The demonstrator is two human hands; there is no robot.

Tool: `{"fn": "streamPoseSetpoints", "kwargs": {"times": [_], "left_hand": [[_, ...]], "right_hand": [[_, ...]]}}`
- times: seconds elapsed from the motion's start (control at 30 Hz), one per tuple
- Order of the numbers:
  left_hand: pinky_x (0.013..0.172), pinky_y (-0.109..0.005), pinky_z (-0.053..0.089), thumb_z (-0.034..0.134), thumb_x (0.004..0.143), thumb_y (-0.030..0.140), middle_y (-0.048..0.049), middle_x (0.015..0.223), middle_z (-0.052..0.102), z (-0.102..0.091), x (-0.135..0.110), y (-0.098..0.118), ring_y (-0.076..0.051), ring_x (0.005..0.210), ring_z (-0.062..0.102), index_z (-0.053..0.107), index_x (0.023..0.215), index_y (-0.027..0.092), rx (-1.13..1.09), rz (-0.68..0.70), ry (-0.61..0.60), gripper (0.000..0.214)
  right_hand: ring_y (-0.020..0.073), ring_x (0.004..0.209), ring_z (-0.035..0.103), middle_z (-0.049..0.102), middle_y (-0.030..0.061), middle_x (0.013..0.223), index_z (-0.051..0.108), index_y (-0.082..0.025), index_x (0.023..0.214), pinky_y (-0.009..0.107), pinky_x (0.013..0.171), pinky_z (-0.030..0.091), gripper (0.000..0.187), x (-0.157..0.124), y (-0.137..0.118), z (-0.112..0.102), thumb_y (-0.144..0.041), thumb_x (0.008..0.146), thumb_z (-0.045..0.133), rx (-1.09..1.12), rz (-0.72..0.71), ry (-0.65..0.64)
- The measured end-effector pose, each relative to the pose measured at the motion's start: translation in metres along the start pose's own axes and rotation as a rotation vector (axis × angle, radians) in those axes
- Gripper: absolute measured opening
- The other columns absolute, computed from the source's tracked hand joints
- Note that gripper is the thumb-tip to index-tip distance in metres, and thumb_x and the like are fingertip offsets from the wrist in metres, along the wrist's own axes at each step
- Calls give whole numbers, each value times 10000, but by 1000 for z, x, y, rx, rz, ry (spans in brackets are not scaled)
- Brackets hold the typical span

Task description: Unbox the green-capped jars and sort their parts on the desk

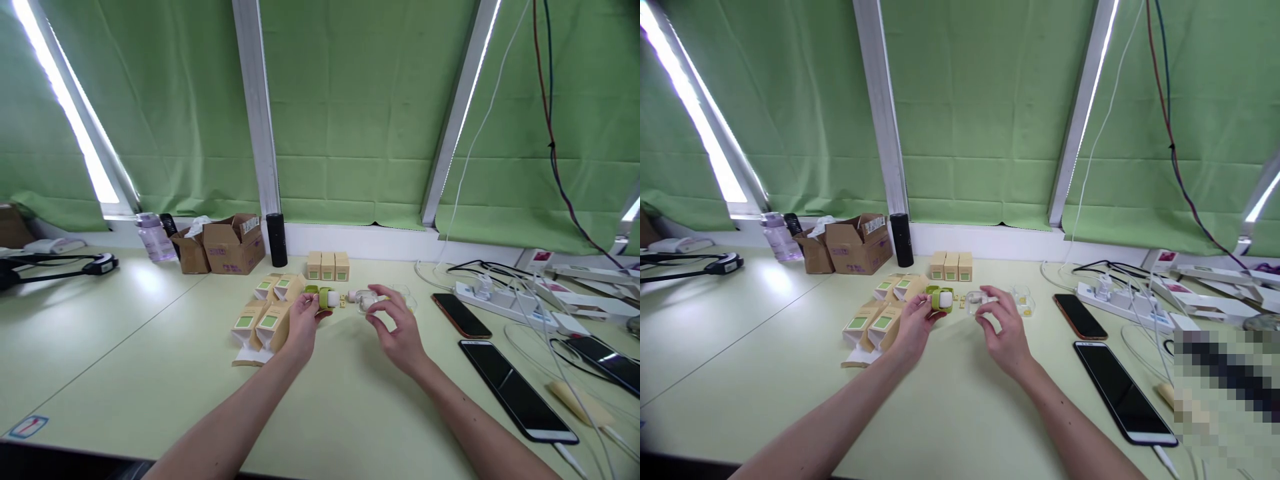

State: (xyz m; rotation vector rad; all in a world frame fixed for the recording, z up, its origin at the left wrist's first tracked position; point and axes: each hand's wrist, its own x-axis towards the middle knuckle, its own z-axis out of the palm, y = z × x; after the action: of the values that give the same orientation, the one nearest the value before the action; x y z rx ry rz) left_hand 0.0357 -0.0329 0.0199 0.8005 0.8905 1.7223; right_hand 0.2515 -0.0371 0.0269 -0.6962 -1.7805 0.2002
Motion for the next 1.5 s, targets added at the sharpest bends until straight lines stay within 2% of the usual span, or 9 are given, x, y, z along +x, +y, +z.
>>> {"fn": "streamPoseSetpoints", "kwargs": {"times": [0.1,0.2,0.3,0.4,0.6,0.87,1.17,1.27,1.5], "left_hand": [[751,-348,599,867,738,343,-36,890,703,0,0,-1,-184,810,700,570,837,179,2,-18,18,353],[739,-337,590,869,732,358,-39,895,704,0,0,-1,-178,798,695,574,845,178,17,-30,24,363],[753,-338,588,867,734,387,-45,910,707,-1,-1,-1,-180,815,694,584,859,176,36,-25,10,375],[761,-338,586,869,730,404,-46,920,708,-1,-2,0,-178,821,693,591,864,176,48,-23,9,384],[751,-330,585,875,708,403,-49,908,708,-1,-1,0,-176,815,682,599,846,175,51,-21,5,384],[759,-339,585,872,707,406,-56,915,712,0,-2,0,-183,821,681,605,847,176,61,-13,1,380],[760,-327,581,849,739,399,-48,909,710,-1,-1,-1,-172,809,678,602,869,177,74,-10,-13,357],[759,-329,582,848,739,387,-53,912,715,-1,-2,-1,-175,803,682,603,860,175,70,-13,-11,346],[768,-333,586,840,749,358,-60,892,735,1,-5,2,-167,760,689,613,853,170,57,-40,-13,313]], "right_hand": [[268,1100,636,587,121,1305,684,-239,908,469,950,543,38,11,10,-14,-242,927,652,-70,39,126],[272,1078,652,622,107,1176,691,-234,901,445,918,543,51,17,28,-27,-267,917,655,-190,75,183],[271,1056,661,676,88,1139,691,-237,918,443,929,526,55,15,48,-34,-252,913,638,-349,117,115],[282,1045,646,725,70,1156,709,-241,906,440,907,506,77,7,64,-35,-210,894,640,-555,146,-14],[318,1109,566,777,41,1118,758,-243,916,436,926,452,116,-3,80,-30,-169,863,688,-794,177,-202],[317,1162,520,771,44,1121,767,-247,881,433,965,411,113,-6,86,-31,-183,876,674,-849,229,-262],[305,1036,546,737,82,1071,763,-242,835,460,882,477,123,-10,103,-32,-175,829,660,-834,94,-163],[305,1030,549,735,81,1058,760,-239,830,458,886,482,117,-10,105,-32,-173,822,663,-821,93,-153],[329,1073,550,731,98,1105,714,-222,1064,485,929,477,255,-6,96,-31,-201,813,674,-754,157,-122]]}}
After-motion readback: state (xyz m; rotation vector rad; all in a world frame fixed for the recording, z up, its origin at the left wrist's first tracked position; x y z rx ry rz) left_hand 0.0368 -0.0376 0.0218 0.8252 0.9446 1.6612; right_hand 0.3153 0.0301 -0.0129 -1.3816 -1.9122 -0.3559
